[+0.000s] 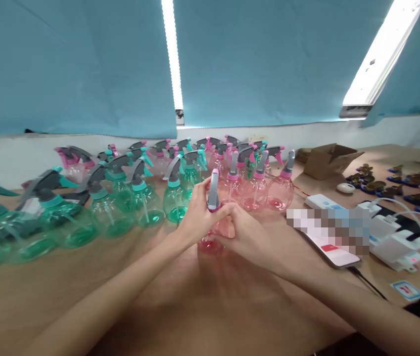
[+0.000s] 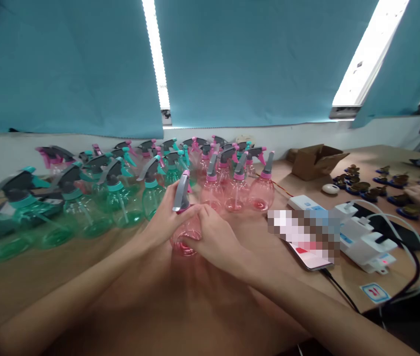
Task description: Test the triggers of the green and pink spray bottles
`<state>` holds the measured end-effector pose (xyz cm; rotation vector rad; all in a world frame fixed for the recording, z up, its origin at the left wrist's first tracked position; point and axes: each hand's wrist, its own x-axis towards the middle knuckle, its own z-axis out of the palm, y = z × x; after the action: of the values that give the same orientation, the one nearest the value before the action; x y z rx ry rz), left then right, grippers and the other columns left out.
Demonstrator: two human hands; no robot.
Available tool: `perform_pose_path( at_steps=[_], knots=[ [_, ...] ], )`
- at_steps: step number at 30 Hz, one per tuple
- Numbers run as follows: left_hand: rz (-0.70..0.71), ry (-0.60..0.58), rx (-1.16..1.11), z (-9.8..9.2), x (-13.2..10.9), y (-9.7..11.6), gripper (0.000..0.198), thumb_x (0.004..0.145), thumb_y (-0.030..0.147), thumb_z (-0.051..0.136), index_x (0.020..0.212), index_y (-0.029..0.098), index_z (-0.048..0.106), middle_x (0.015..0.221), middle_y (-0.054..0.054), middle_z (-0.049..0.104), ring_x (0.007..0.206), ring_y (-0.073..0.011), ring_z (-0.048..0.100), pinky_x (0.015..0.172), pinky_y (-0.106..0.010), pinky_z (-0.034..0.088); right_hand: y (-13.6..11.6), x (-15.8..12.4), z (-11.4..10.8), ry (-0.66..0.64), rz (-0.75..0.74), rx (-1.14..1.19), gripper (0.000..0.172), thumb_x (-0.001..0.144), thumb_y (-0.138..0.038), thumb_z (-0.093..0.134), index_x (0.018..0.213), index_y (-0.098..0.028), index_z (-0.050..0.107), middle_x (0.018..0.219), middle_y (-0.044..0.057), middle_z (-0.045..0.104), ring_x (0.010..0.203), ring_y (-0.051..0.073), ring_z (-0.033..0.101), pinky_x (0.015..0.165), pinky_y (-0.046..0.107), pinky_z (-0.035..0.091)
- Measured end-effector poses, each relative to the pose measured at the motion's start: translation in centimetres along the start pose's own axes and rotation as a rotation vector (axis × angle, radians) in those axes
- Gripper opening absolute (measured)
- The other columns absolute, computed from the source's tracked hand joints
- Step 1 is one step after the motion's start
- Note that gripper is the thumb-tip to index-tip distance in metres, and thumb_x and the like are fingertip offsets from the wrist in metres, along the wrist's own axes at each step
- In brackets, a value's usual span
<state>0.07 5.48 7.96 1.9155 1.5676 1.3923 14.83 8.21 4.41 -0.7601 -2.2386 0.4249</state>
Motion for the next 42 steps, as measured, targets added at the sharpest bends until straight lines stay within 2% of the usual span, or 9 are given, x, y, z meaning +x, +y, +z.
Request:
perform_pose_path(
  at_steps=[3,5,7,13,19,28,36,39,42],
  knots=[
    [0.040,-0.022,0.046,-1.4,-2.2,-0.8,0.066,0.085,0.037,0.064,0.140,0.028,0.030,0.139,-0.011,0.040,0.131,-0.0281,0.041,0.108,-0.051,0.036,0.4,0.6,0.1,0.011,-0.005,-0.011,0.044,0.084,-0.038,0.065,0.121,-0.022,0.048,0.112,0.010,0.063,0.106,0.029,0.060,0.084,0.044,0.051],
    [0.072,0.014,0.154,-2.4,-4.3,-1.8,0.054,0.087,0.032,0.061,0.135,0.028,0.035,0.133,-0.009,0.044,0.126,-0.0264,0.046,0.105,-0.050,0.040,0.7,1.4,0.1,0.019,0.017,-0.066,0.046,0.083,-0.039,0.065,0.122,-0.020,0.049,0.112,0.011,0.064,0.106,0.031,0.060,0.085,0.045,0.049],
    [0.106,-0.024,0.246,-3.4,-6.3,-3.0,0.038,0.091,0.025,0.055,0.127,0.027,0.041,0.127,-0.008,0.047,0.119,-0.0246,0.050,0.100,-0.047,0.044,0.7,2.4,0.0,0.019,0.053,-0.145,0.045,0.082,-0.039,0.067,0.120,-0.019,0.051,0.110,0.012,0.065,0.104,0.032,0.060,0.082,0.045,0.049],
    [0.167,-0.118,0.475,-5.1,-9.9,-6.0,0.027,0.091,0.015,0.048,0.116,0.025,0.047,0.114,-0.008,0.056,0.104,-0.0259,0.056,0.090,-0.047,0.046,0.4,5.6,0.5,-0.072,0.191,-0.308,0.044,0.082,-0.040,0.067,0.118,-0.019,0.052,0.106,0.012,0.068,0.100,0.033,0.064,0.073,0.040,0.048],
    [0.131,-0.149,0.457,-5.0,-9.8,-6.7,0.022,0.090,0.014,0.046,0.110,0.023,0.051,0.111,-0.008,0.058,0.101,-0.0254,0.056,0.090,-0.046,0.044,0.4,7.3,1.9,-0.083,0.258,-0.354,0.048,0.083,-0.050,0.065,0.116,-0.019,0.050,0.103,0.013,0.069,0.090,0.033,0.067,0.066,0.038,0.047],
    [0.052,-0.211,0.395,-4.9,-9.5,-6.6,0.021,0.088,0.013,0.047,0.107,0.022,0.053,0.108,-0.007,0.058,0.100,-0.0244,0.057,0.089,-0.043,0.046,0.5,8.1,2.7,-0.077,0.292,-0.365,0.046,0.086,-0.050,0.061,0.115,-0.016,0.050,0.108,0.017,0.067,0.094,0.036,0.067,0.069,0.042,0.049],
    [0.023,-0.206,0.352,-4.9,-9.6,-6.5,0.020,0.089,0.014,0.046,0.105,0.021,0.053,0.106,-0.007,0.058,0.099,-0.0232,0.058,0.087,-0.041,0.049,0.9,6.8,3.0,-0.029,0.263,-0.284,0.067,0.087,-0.046,0.061,0.140,-0.012,0.038,0.130,0.020,0.059,0.112,0.039,0.061,0.084,0.050,0.050],
    [-0.009,-0.203,0.346,-5.1,-9.4,-6.4,0.017,0.090,0.017,0.046,0.104,0.021,0.054,0.107,-0.007,0.060,0.098,-0.0230,0.060,0.086,-0.041,0.049,1.1,5.5,1.9,0.057,0.206,-0.206,0.054,0.089,-0.042,0.057,0.136,-0.018,0.045,0.132,0.016,0.059,0.115,0.035,0.060,0.088,0.048,0.049],
    [-0.082,-0.189,0.332,-5.2,-8.7,-6.3,0.017,0.090,0.022,0.047,0.106,0.022,0.054,0.097,-0.005,0.064,0.088,-0.0212,0.063,0.079,-0.036,0.051,1.9,4.2,0.1,0.118,0.194,-0.134,0.034,0.091,-0.038,0.053,0.120,-0.020,0.059,0.117,0.010,0.068,0.104,0.029,0.065,0.085,0.042,0.050]
  ],
)
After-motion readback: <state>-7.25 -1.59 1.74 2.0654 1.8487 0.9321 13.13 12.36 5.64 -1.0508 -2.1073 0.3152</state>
